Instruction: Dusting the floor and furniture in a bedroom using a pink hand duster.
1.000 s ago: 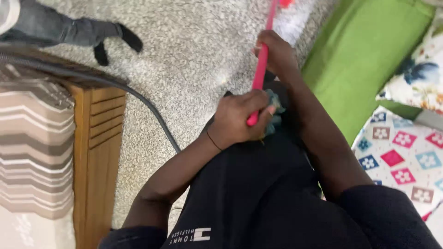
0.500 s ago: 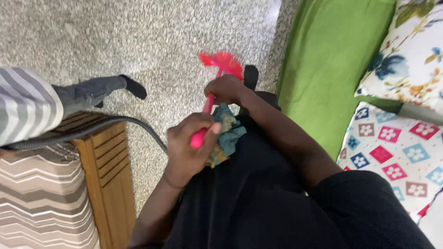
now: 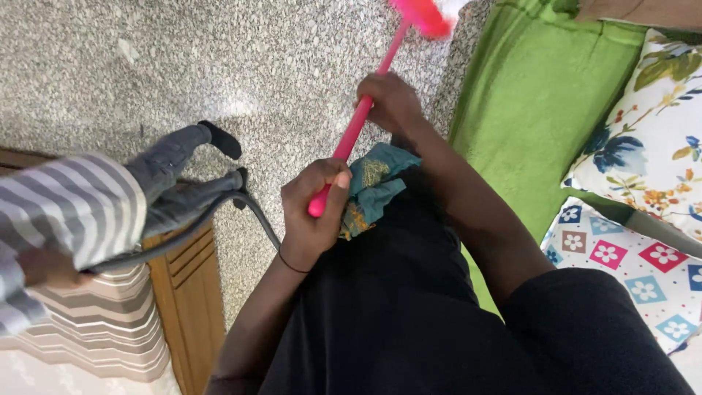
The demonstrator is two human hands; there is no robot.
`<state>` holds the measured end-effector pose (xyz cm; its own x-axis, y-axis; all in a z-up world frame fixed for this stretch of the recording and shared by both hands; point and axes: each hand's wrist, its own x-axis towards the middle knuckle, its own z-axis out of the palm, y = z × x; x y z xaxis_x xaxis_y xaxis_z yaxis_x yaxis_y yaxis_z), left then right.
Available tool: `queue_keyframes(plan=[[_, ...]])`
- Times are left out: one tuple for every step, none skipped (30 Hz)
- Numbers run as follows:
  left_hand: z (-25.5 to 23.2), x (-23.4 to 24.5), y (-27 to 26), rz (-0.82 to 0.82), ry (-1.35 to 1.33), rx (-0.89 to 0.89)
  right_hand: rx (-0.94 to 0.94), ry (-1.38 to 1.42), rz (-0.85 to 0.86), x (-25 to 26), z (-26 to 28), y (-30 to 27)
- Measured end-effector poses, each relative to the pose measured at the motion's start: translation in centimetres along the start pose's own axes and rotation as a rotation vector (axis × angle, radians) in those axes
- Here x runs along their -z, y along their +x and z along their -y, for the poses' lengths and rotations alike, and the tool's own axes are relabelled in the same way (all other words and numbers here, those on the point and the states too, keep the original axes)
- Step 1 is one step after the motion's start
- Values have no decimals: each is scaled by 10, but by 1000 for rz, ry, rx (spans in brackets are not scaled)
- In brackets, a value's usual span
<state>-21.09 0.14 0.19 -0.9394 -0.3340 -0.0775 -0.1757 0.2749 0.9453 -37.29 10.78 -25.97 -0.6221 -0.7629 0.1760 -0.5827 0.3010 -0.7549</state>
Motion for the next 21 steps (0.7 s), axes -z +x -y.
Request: queue_keyframes(plan=[[-1, -1, 5, 4, -1, 3, -5, 1, 1, -17, -5, -5], [-1, -1, 12, 16, 63, 4, -73, 14, 139, -35, -10, -8], [0, 0, 18, 28, 128, 5, -140, 29, 278, -53, -14, -11], [-4, 6, 24, 32, 126, 12, -146, 32, 282, -60, -11, -16], [-7, 13, 30, 88, 160, -14, -95, 127, 265, -68, -8, -20], [-9, 19, 35, 138, 191, -42, -40, 218, 250, -74, -6, -26], [-14, 29, 42, 138, 185, -35, -44, 218, 257, -63, 7, -22], [-17, 41, 52, 168, 149, -84, -48, 138, 268, -52, 18, -11], [-21, 54, 61, 199, 113, -134, -50, 57, 278, -43, 30, 0], [-21, 70, 70, 197, 111, -135, -50, 54, 280, -33, 41, 10], [-21, 86, 79, 237, 81, -152, -93, 49, 167, -25, 53, 20], [-20, 105, 89, 284, 51, -174, -139, 41, 46, -17, 66, 31], [-10, 118, 98, 289, 48, -181, -142, 35, 40, -24, 62, 42], [-1, 132, 106, 327, 37, -179, -205, -34, -21, -30, 61, 49], [8, 146, 114, 365, 27, -176, -268, -103, -81, -35, 61, 57], [23, 153, 121, 349, 24, -194, -249, -116, -84, -46, 53, 67], [39, 161, 129, 316, 38, -232, -331, -170, -56, -56, 44, 77], [53, 173, 130, 285, 60, -244, -423, -203, -12, -75, 43, 80], [62, 186, 129, 271, 64, -234, -413, -197, 0, -89, 47, 97], [71, 200, 130, 242, 95, -241, -383, -166, -62, -105, 51, 110], [81, 212, 130, 213, 127, -247, -354, -134, -125, -120, 54, 123]])
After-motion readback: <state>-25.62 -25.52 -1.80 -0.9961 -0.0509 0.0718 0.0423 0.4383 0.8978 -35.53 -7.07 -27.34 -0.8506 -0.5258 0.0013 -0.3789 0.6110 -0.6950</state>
